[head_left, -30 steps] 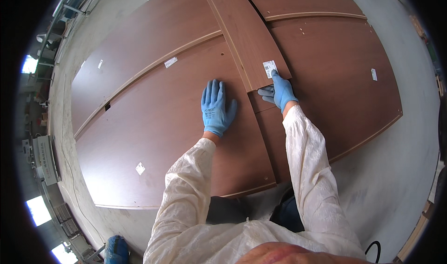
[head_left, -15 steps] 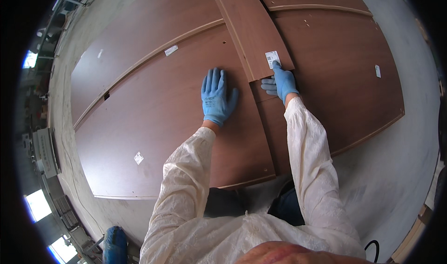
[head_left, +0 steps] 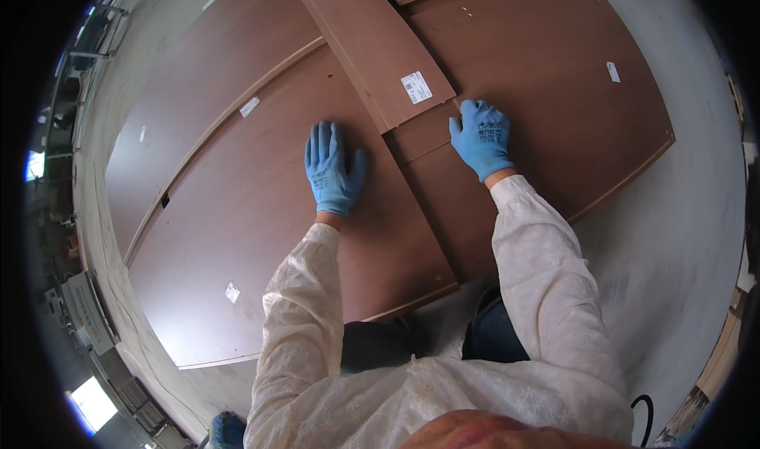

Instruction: The person lifts and moves large brown wooden panels, aligns them on the floor, and stacks them with other panels. The person kneels to adjust the panels and then stands to carry and place additional pieces.

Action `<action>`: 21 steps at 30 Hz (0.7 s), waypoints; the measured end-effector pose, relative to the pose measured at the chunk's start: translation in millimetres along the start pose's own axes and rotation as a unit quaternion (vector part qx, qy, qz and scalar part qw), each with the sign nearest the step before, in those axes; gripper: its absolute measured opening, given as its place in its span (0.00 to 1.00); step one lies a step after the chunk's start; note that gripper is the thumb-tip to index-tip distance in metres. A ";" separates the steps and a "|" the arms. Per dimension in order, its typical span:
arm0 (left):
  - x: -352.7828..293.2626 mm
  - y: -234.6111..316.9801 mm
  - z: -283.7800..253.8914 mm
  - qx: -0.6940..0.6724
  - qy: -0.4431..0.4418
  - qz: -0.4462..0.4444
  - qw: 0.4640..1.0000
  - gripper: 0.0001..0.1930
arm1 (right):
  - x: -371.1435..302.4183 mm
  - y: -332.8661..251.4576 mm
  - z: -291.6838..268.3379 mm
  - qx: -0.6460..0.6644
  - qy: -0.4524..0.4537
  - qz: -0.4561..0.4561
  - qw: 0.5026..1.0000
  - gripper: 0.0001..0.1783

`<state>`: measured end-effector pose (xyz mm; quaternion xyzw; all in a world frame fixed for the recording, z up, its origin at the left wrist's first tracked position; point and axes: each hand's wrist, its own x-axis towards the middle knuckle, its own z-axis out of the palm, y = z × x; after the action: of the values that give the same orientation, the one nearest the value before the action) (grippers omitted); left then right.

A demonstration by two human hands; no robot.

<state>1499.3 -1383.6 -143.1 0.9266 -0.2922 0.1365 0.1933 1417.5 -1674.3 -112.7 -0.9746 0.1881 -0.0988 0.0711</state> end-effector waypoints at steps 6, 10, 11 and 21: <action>-0.3 1.0 1.8 0.015 -0.003 0.002 1.000 0.34 | 4.0 15.9 6.5 0.058 0.153 -0.042 0.986 0.31; 1.1 0.9 1.3 0.019 -0.009 0.008 1.000 0.34 | 8.5 6.2 23.2 0.029 0.051 0.003 0.998 0.30; 1.4 1.0 0.8 0.019 -0.015 0.007 1.000 0.34 | 7.8 4.3 26.5 0.025 0.023 0.012 0.999 0.31; 1.4 2.0 2.5 0.026 -0.023 0.016 0.999 0.34 | 7.4 21.0 33.0 0.046 0.058 0.003 0.997 0.29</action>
<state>1499.7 -1386.9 -144.3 0.9296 -0.3075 0.1255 0.1597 1424.1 -1693.1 -147.1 -0.9625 0.1897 -0.1631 0.1053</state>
